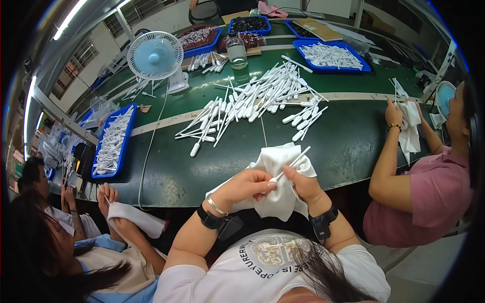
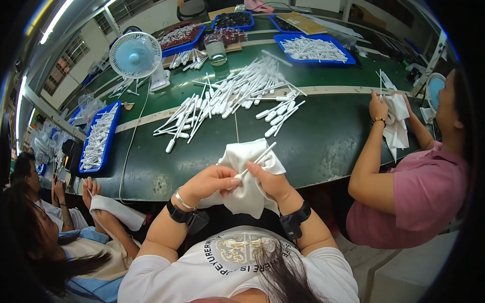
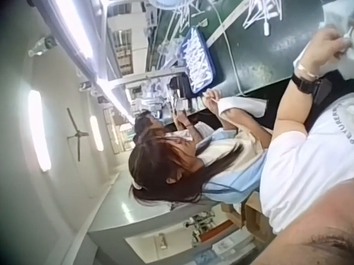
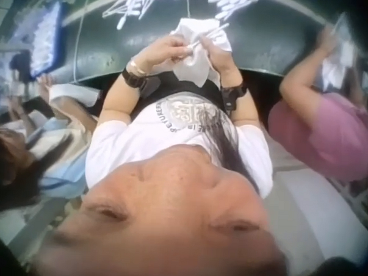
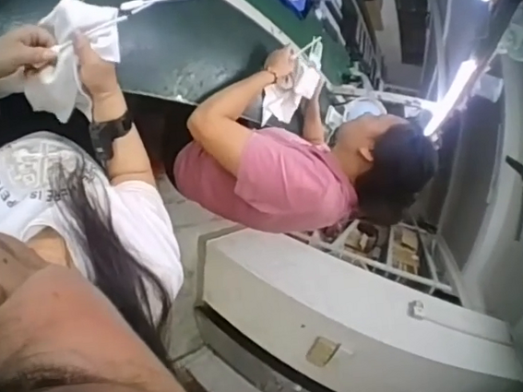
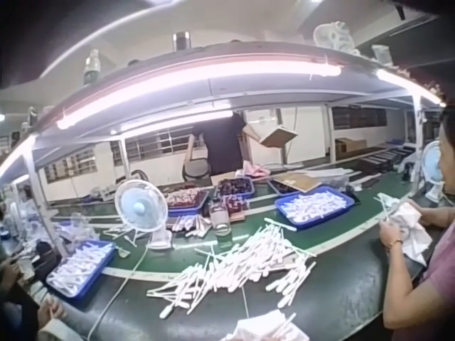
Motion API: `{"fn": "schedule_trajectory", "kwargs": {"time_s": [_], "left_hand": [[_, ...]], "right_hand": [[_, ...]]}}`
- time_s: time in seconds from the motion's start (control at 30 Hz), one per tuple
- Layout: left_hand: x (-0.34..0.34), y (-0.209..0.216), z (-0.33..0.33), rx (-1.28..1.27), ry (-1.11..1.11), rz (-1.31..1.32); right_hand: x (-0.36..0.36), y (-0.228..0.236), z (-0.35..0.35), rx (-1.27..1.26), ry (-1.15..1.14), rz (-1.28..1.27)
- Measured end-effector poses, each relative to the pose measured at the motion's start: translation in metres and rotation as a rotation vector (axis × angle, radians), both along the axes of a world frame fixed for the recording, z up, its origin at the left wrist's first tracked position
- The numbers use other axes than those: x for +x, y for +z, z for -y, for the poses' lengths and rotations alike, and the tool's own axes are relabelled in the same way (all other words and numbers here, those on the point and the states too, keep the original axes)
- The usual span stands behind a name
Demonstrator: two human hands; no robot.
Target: The person picks up a white plastic stick from a pile, wipes it with a white cloth, and places it back onto the table.
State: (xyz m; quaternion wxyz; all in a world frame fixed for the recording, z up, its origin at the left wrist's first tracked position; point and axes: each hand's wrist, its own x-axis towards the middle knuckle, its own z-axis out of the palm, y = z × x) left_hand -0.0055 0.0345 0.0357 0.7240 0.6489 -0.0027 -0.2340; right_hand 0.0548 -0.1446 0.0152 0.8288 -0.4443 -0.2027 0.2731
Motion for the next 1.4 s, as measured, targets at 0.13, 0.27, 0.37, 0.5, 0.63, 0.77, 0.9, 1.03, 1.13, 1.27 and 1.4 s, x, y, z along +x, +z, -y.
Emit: {"fn": "schedule_trajectory", "kwargs": {"time_s": [0.13,0.27,0.37,0.5,0.63,0.77,0.9,1.03,1.13,1.27,1.4], "left_hand": [[-0.002,-0.005,-0.001,-0.038,-0.068,-0.038],[-0.004,-0.006,-0.004,-0.177,0.124,-0.022],[-0.007,-0.003,-0.008,-0.475,0.389,0.035],[-0.007,0.009,-0.005,-0.579,0.453,0.060],[-0.007,0.002,0.001,-0.634,0.520,-0.019],[-0.012,-0.007,-0.003,-0.626,0.542,-0.051],[-0.016,-0.013,-0.005,-0.590,0.508,-0.023],[-0.017,-0.020,-0.004,-0.588,0.530,0.031],[-0.017,-0.019,0.001,-0.558,0.542,0.054],[-0.023,-0.001,0.008,-0.468,0.571,0.159],[-0.022,0.006,0.010,-0.448,0.597,0.264]], "right_hand": [[0.002,-0.002,0.000,-0.034,0.045,0.024],[0.002,0.000,-0.002,0.056,-0.008,-0.007],[0.018,0.001,-0.006,0.044,-0.168,-0.069],[0.048,0.009,-0.019,0.140,-0.393,-0.216],[0.041,0.023,-0.035,0.275,-0.599,-0.153],[0.015,-0.001,-0.037,0.154,-0.598,0.006],[-0.003,-0.014,-0.026,0.118,-0.366,-0.138],[-0.005,-0.007,-0.020,0.046,-0.256,-0.119],[0.004,-0.011,-0.021,0.010,-0.198,-0.104],[0.015,-0.009,-0.031,-0.062,-0.075,-0.041],[0.013,-0.007,-0.031,-0.078,0.046,-0.012]]}}
